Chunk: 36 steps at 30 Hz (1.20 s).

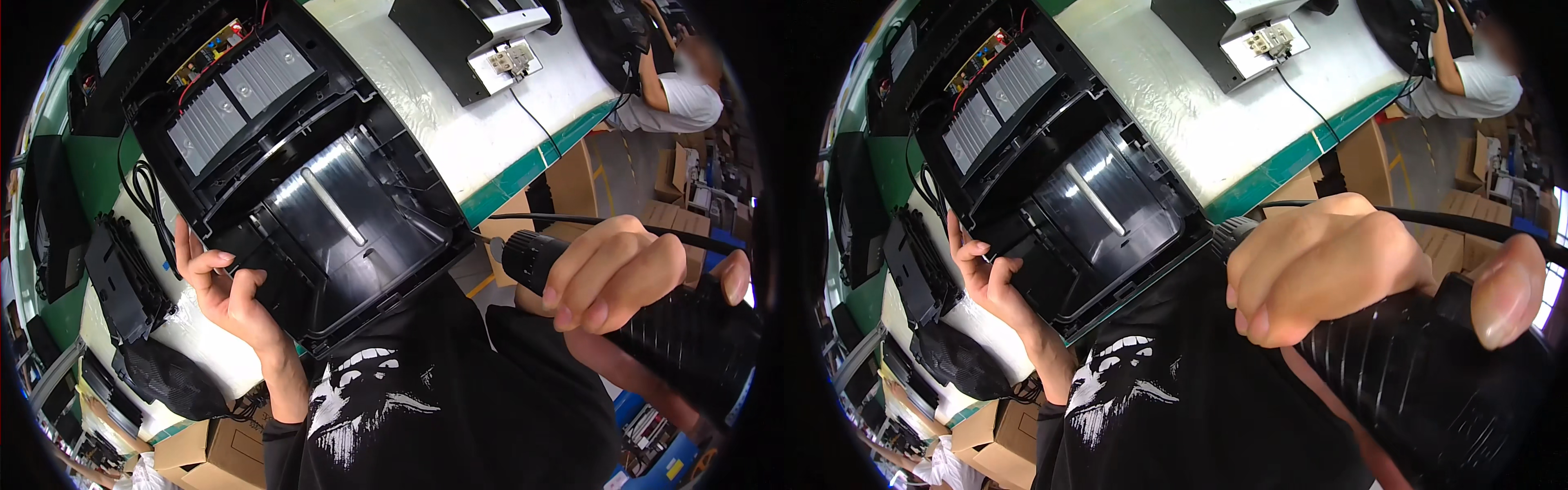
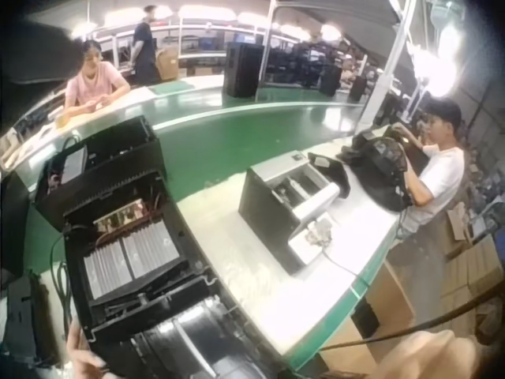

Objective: Assembling the outer housing and internal components of an electronic appliance on a factory production line.

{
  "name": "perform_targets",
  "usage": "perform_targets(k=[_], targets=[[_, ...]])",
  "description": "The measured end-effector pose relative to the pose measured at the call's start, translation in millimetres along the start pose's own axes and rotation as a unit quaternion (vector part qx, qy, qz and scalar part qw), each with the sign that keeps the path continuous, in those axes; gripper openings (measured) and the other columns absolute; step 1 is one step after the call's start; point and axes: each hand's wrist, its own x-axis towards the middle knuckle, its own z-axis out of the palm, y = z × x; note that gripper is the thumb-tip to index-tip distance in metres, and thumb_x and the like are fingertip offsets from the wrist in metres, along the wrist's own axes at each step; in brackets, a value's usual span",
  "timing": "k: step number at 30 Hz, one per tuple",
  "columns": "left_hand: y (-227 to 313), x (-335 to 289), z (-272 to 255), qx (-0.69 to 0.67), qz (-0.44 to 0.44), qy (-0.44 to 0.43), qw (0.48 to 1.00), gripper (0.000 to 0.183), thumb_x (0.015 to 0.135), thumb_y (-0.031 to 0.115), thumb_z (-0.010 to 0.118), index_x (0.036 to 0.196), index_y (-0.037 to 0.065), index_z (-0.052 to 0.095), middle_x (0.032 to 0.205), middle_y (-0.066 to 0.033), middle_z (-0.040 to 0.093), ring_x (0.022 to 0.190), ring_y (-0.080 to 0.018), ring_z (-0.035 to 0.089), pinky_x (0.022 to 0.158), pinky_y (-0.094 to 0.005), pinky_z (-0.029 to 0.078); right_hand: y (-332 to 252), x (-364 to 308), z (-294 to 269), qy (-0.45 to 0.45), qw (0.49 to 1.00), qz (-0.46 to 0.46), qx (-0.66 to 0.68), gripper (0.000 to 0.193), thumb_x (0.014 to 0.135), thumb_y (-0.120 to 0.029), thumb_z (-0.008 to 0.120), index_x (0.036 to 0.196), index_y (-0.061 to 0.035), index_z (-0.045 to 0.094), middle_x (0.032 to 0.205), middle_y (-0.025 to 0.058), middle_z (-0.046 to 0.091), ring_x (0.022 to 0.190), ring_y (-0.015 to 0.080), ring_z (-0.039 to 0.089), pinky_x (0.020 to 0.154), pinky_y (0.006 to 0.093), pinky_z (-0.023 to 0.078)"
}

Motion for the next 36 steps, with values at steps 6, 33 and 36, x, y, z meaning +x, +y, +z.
perform_targets(k=[6,33,36], targets=[[-3,2,-1,0.008,0.025,-0.017,1.0,0.028,0.053,-0.008,0.046,0.077,0.007,0.047,0.141,-0.0147,0.035,0.136,-0.0379,0.022,0.111,-0.0462,0.011,-5,0,-4,-0.009,0.993,0.103,0.056,0.034,0.087,-0.03,0.05,0.091,0.0041,0.05,0.074,0.0169,0.06,0.06,0.0262,0.058,0.057,0.0353,0.05],[-6,0,-2,-0.06,0.012,-0.006,0.998,0.025,0.055,-0.007,0.048,0.075,0.008,0.052,0.139,-0.0166,0.034,0.133,-0.0333,0.029,0.106,-0.0379,0.022,10,-11,24,0.137,0.984,-0.114,-0.011,0.068,0.08,-0.053,0.061,0.122,-0.0084,0.03,0.071,0.0119,0.054,0.048,0.0209,0.054,0.041,0.0294,0.047],[-4,0,2,-0.06,0.006,-0.024,0.998,0.025,0.056,-0.008,0.047,0.074,0.008,0.052,0.138,-0.017,0.034,0.133,-0.035,0.028,0.11,-0.0435,0.017,-36,-9,3,0.145,0.983,-0.108,0.011,0.055,0.083,-0.044,0.06,0.109,0.0003,0.041,0.068,0.0092,0.051,0.049,0.0194,0.053,0.043,0.0282,0.048]])
